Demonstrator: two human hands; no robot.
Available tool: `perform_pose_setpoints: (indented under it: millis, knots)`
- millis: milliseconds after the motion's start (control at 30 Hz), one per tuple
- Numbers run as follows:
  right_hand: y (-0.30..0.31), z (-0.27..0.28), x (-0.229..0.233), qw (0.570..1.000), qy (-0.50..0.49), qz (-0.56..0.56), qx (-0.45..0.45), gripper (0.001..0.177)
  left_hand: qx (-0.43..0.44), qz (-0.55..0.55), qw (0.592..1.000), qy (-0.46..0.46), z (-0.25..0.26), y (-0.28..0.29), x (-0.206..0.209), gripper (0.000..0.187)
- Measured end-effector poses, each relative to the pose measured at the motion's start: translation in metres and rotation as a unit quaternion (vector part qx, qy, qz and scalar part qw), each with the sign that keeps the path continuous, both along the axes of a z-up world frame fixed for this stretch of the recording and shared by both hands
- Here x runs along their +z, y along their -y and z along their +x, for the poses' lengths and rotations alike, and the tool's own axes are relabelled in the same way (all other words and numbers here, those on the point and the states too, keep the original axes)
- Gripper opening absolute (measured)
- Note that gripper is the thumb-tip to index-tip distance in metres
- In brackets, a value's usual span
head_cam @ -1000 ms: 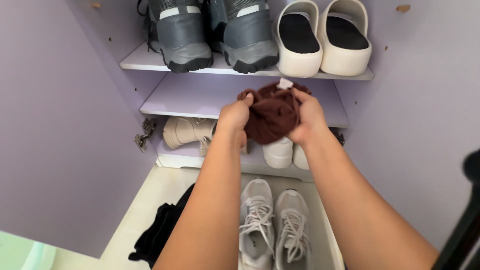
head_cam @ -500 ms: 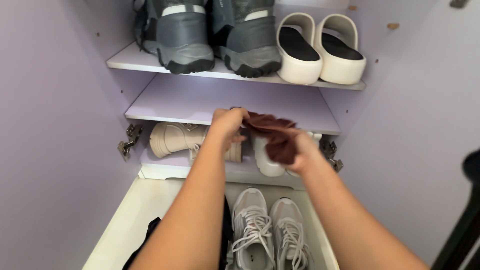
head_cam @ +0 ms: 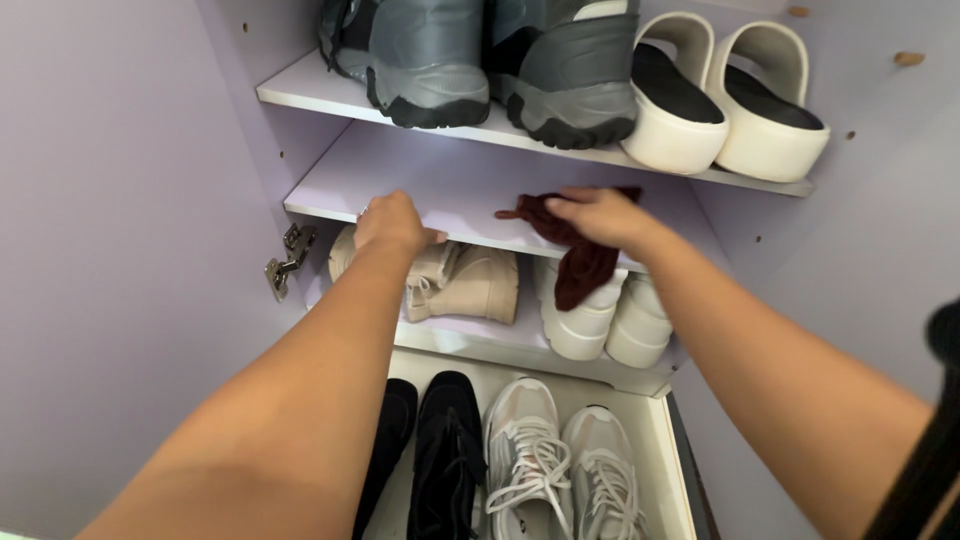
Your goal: The person wipes several pairs of shoes and the interior shelves of a shoe cabinet using a brown cloth. They remove shoes from the shelves, wipe them, and place them back, then wipe the shelves and wring the cloth in a basin of water before continuing.
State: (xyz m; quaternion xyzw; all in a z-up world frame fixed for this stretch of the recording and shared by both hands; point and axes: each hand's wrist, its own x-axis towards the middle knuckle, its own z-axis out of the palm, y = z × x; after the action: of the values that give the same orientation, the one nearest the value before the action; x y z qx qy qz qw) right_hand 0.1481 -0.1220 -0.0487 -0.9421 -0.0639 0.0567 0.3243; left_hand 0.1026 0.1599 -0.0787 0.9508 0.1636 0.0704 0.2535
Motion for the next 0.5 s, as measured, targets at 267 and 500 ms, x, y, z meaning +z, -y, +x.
perform_pose_setpoints:
  millis: [267,500]
  knots:
    - [0.084,0.099,-0.066,0.978,0.060,-0.200,0.005,0.089,0.001,0.019,0.998,0.061,-0.004,-0.006,-0.008,0.057]
    - [0.135,0.141,-0.076,0.956,0.066,-0.200,-0.202,0.081,0.014,0.045,0.994,0.095,0.005,-0.004,-0.019,0.061]
